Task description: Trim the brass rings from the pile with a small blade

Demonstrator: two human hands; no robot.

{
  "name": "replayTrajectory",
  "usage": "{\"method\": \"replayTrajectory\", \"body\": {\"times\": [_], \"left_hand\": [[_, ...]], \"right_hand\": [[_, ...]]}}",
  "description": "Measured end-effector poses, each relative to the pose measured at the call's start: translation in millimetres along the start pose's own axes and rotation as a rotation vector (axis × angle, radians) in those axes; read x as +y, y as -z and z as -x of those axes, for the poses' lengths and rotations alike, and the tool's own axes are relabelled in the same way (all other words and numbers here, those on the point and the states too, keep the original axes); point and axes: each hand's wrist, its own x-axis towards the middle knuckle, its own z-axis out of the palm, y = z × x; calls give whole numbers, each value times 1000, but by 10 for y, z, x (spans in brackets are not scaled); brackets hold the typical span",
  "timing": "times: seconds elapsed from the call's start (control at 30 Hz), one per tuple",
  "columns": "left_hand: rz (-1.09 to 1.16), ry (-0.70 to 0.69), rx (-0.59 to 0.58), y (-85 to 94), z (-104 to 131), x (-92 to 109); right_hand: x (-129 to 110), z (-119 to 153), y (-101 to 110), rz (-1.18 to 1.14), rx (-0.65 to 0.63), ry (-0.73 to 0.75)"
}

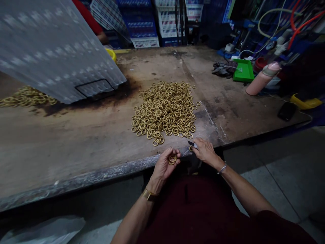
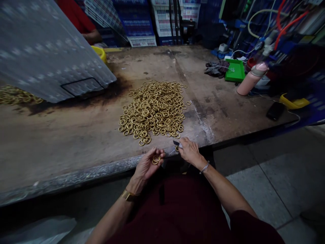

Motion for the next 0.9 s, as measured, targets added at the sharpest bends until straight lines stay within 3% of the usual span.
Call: {"method": "replayTrajectory", "body": {"times": [0.23,0.37,0.57,0.63,0.77,0.9], "left_hand": [[-322,-136,36,-33,-6,-127],[-447,-194,29,-6,-16,-138],[-637,-516,57,-17,9,-123],[-636,-473,47,-12,14,-126],[-494,-218,-42,-4,17,-111],[-391,-171,-82,-30,23,-85]], "right_hand": [[-162,-73,-74,-265,94,129],[-325,-105,-100,-455,121,102],[-426,-175,-59,-768,40,10],[-429,-195,-64,-813,15,-20],[-433,-216,-88,-822,15,-58],[-417,-237,-114,-887,-8,-69]]}}
